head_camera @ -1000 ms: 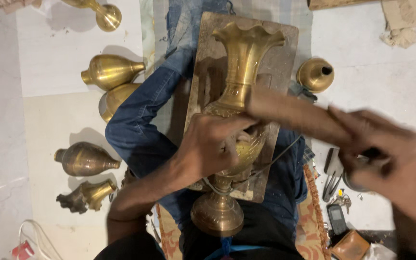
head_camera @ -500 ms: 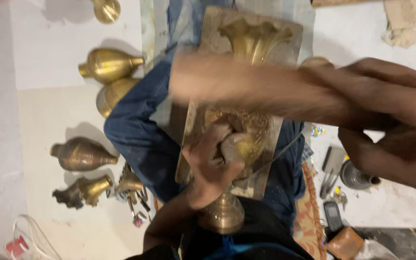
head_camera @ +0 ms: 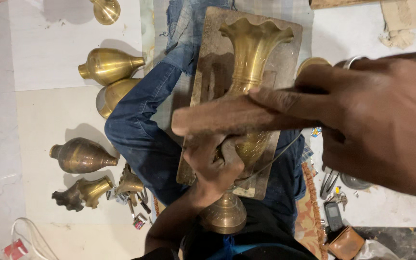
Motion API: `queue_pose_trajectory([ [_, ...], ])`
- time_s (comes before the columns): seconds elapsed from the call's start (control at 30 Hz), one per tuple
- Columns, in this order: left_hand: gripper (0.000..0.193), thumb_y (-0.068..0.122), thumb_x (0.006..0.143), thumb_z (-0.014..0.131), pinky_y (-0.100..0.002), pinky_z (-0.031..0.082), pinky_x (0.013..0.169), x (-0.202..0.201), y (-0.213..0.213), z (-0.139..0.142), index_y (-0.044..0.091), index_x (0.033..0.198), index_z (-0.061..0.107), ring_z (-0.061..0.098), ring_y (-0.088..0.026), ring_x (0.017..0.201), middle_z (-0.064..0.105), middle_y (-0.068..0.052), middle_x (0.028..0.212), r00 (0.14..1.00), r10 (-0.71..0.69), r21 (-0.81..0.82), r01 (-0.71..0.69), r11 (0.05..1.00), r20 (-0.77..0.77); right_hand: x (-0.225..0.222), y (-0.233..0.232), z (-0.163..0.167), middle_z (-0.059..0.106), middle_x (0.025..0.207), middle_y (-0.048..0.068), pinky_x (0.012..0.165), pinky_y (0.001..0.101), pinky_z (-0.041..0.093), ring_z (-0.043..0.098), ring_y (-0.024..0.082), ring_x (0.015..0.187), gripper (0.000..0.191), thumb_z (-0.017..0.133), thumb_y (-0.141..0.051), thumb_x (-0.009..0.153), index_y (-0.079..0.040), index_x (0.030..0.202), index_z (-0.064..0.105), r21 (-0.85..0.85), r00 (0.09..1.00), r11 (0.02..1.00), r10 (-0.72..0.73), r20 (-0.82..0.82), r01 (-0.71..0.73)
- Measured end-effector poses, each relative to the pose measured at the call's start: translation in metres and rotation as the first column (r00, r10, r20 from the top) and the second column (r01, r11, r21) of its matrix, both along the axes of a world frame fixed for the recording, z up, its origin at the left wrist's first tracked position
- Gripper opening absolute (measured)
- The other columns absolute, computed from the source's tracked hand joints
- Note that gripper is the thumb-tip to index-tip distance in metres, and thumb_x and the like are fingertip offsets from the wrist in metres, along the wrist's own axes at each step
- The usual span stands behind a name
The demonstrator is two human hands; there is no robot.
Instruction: The person sits on the floor with a brass vase held against a wooden board and engraves a decorative pattern into its surface, holding a chisel against the metal and striking it with a wooden mallet, repositioning the vase to work different areas of the pattern.
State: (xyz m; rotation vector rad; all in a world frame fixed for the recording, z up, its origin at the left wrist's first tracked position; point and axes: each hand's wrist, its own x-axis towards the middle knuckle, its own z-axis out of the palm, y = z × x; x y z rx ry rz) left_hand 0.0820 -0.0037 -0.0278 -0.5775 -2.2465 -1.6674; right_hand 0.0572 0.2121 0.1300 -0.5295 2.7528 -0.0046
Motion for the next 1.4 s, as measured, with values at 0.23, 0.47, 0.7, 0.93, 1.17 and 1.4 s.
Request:
queue_pose_trajectory([
  [0.23, 0.03, 0.001, 0.091, 0.061, -0.032, 0.065, 0.076, -0.004, -0.001, -0.007, -0.007, 0.119, 0.068, 0.078, -0.021, 0.086, 0.077, -0.017, 0.107, 0.987, -0.128, 0.097, 0.119, 0.988, 0.095, 0.019, 0.021, -0.006, 0.069, 0.12, 0.011, 0.075, 0.0332, 0.059, 0.075, 0.023, 0.093, 0.078, 0.07, 0.003, 0.077, -0.013, 0.151, 0.051, -0.579, 0.961, 0.779, -0.275, 0.031, 0.241],
  [0.47, 0.044, 0.022, 0.084, 0.066, -0.037, 0.065, 0.08, -0.027, -0.018, -0.009, -0.005, 0.119, 0.067, 0.078, -0.025, 0.093, 0.077, -0.017, 0.101, 0.942, -0.336, -0.116, 0.334, 0.935, 0.007, 0.038, 0.038, -0.029, 0.071, 0.125, 0.013, 0.071, 0.0327, 0.06, 0.077, 0.021, 0.087, 0.076, 0.069, 0.008, 0.075, -0.012, 0.148, 0.053, -0.472, 0.958, 0.841, -0.287, 0.025, 0.264],
  [0.7, 0.051, 0.01, 0.076, 0.053, -0.025, 0.057, 0.043, -0.054, -0.014, -0.004, 0.005, 0.122, 0.073, 0.069, -0.013, 0.048, 0.079, -0.015, 0.096, 0.804, -0.541, -0.426, 0.592, 0.684, 0.248, 0.09, 0.06, -0.095, 0.071, 0.097, 0.021, 0.053, 0.0273, 0.048, 0.065, 0.018, 0.066, 0.072, 0.07, 0.008, 0.066, -0.003, 0.138, 0.062, -0.778, 0.834, 0.551, -0.549, -0.063, 0.303],
  [0.93, 0.063, 0.052, 0.1, 0.031, -0.024, 0.023, 0.03, -0.087, 0.005, 0.009, 0.014, 0.129, 0.072, 0.027, -0.007, 0.033, 0.061, -0.002, 0.064, 0.561, -0.794, -0.39, 0.803, 0.451, 0.236, 0.182, 0.021, -0.2, 0.07, 0.105, 0.02, 0.066, 0.0266, 0.052, 0.065, 0.018, 0.077, 0.06, 0.061, 0.011, 0.076, 0.011, 0.136, 0.063, -0.893, 0.555, 0.302, -0.829, -0.074, 0.333],
  [1.17, 0.054, 0.053, 0.102, 0.036, -0.027, 0.03, 0.038, -0.106, 0.026, 0.008, 0.021, 0.129, 0.071, 0.029, -0.008, 0.044, 0.03, 0.007, 0.057, 0.327, -0.945, -0.498, 0.817, 0.29, -0.012, 0.232, -0.052, -0.234, 0.067, 0.098, 0.01, 0.078, 0.0239, 0.054, 0.066, 0.015, 0.089, 0.028, 0.071, 0.008, 0.089, 0.008, 0.114, 0.06, -0.945, 0.3, -0.095, -0.934, 0.194, 0.314],
  [1.4, 0.079, -0.004, 0.078, 0.084, -0.029, 0.053, 0.088, -0.112, 0.02, 0.007, 0.033, 0.139, 0.051, 0.056, -0.014, 0.093, 0.052, 0.006, 0.096, 0.262, -0.952, -0.486, 0.819, 0.306, -0.158, 0.244, -0.078, -0.259, 0.065, 0.096, 0.011, 0.075, 0.0275, 0.054, 0.063, 0.017, 0.079, 0.032, 0.079, 0.012, 0.088, 0.003, 0.112, 0.061, -0.968, 0.136, 0.074, -0.99, -0.042, 0.242],
])
